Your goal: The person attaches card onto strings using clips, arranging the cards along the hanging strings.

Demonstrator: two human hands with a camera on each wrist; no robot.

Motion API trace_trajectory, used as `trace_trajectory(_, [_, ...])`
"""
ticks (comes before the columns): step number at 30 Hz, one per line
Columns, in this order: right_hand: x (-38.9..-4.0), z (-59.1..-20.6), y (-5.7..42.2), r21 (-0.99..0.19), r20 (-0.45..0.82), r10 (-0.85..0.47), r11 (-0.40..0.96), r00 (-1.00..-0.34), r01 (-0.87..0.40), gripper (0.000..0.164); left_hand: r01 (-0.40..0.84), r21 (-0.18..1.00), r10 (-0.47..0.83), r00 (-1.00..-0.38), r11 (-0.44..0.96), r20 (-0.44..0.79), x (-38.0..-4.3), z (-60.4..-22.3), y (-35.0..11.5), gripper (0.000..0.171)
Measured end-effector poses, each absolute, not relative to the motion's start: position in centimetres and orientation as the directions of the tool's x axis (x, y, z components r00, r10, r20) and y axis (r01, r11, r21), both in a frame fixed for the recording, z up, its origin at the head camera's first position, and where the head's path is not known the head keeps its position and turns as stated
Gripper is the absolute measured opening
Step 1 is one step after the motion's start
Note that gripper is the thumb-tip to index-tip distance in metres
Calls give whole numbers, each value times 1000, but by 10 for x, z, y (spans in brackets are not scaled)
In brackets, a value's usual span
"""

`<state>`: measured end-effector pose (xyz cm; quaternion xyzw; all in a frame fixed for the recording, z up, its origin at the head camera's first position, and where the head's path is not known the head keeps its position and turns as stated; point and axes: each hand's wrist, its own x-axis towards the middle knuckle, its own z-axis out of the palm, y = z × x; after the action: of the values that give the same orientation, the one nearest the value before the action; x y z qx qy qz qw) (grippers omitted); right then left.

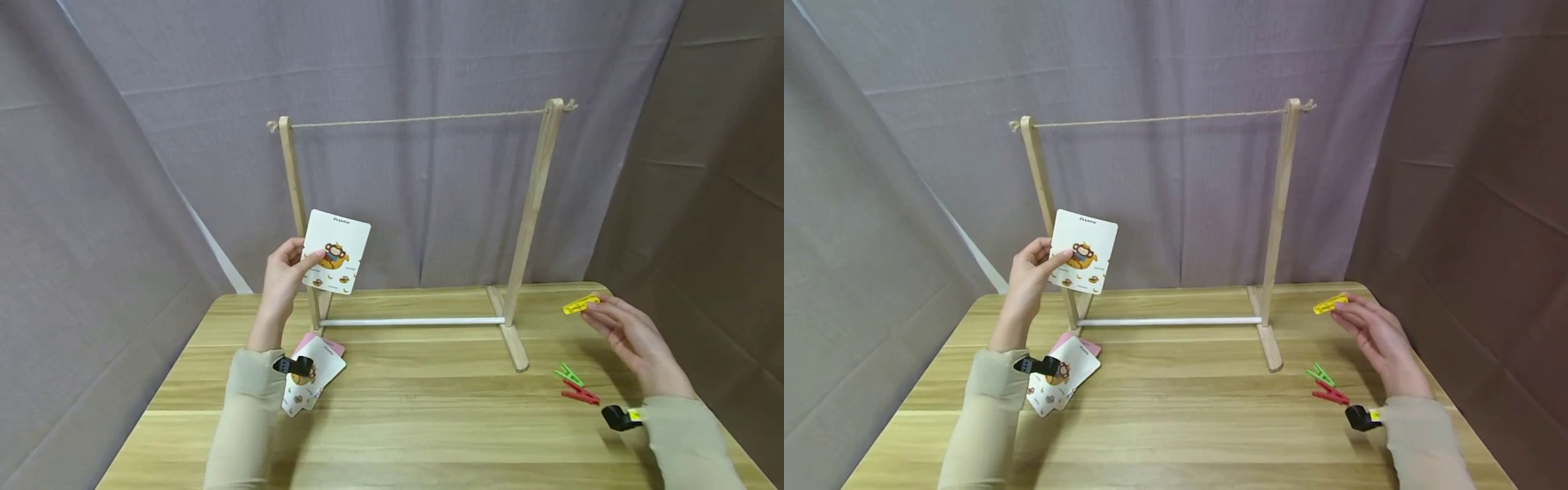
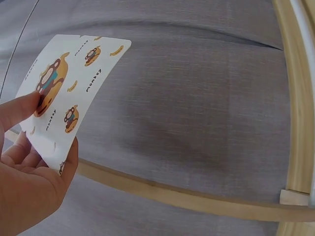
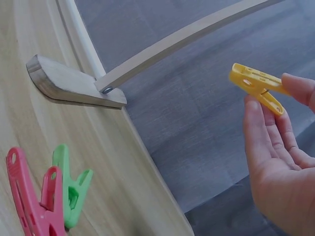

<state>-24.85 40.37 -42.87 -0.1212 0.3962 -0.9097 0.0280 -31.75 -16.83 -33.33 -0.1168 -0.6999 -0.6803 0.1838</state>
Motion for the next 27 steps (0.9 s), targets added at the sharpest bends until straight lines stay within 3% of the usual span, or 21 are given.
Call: trace_trajectory(27, [-247, -413, 407, -686, 191, -31, -719, -981, -111, 31, 479, 873, -90, -877, -97, 472, -333, -291, -157, 12])
